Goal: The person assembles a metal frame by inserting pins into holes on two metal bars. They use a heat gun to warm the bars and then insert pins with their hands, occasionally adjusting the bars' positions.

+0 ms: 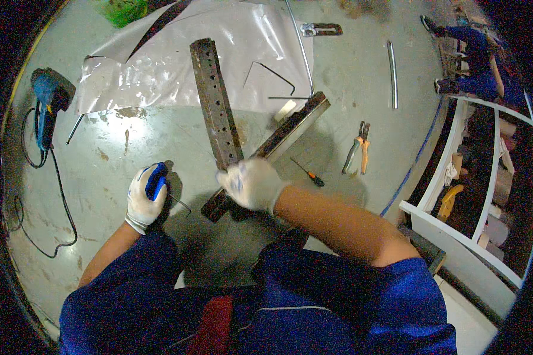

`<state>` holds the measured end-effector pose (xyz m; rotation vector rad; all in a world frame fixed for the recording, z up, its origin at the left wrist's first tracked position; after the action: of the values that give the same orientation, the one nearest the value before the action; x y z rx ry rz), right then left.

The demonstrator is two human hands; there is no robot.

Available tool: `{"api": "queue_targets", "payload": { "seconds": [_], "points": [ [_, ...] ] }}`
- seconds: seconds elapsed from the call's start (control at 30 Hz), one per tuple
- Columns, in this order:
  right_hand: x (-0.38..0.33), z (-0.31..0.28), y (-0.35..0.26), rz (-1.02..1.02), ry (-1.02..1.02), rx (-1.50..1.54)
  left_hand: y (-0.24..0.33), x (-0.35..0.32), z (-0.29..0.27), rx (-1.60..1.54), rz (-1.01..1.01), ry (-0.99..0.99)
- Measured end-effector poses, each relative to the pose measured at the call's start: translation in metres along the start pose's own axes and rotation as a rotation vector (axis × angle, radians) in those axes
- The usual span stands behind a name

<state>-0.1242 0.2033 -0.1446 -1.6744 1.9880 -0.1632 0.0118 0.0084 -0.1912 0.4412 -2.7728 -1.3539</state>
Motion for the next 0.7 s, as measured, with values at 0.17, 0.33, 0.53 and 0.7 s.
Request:
{"api": "queue_targets", "payload": {
  "seconds": [0.17, 0.33, 0.53, 0.7],
  "points": [
    [0.004, 0.002, 0.005, 0.058, -0.162, -0.048, 0.002, 0.002, -0.001, 0.005, 0.007, 0.001],
    [-0.028, 0.024, -0.018, 0.107, -0.228, 0.033, 0.003, 0.0, -0.001, -0.007, -0.01, -0.022],
    [-0.037, 0.025, -0.024, 0.145, -0.288, 0.047, -0.002, 0.005, 0.001, -0.002, -0.022, -0.022],
    [-0.041, 0.028, -0.019, 0.163, -0.253, 0.01, 0.0, 0.0, 0.003, 0.037, -0.023, -0.019]
  ]
}}
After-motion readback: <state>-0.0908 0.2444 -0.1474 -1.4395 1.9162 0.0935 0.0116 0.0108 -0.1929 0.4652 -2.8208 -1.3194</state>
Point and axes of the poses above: each hand's wrist, its own x-axis towards the middle knuckle, its own z-axis out of the palm, y = z × x, the point moved 8 cm from there along x, towards the middle knuckle, and after that the axes turned 4 degrees about -y, right-handed, at the moved point
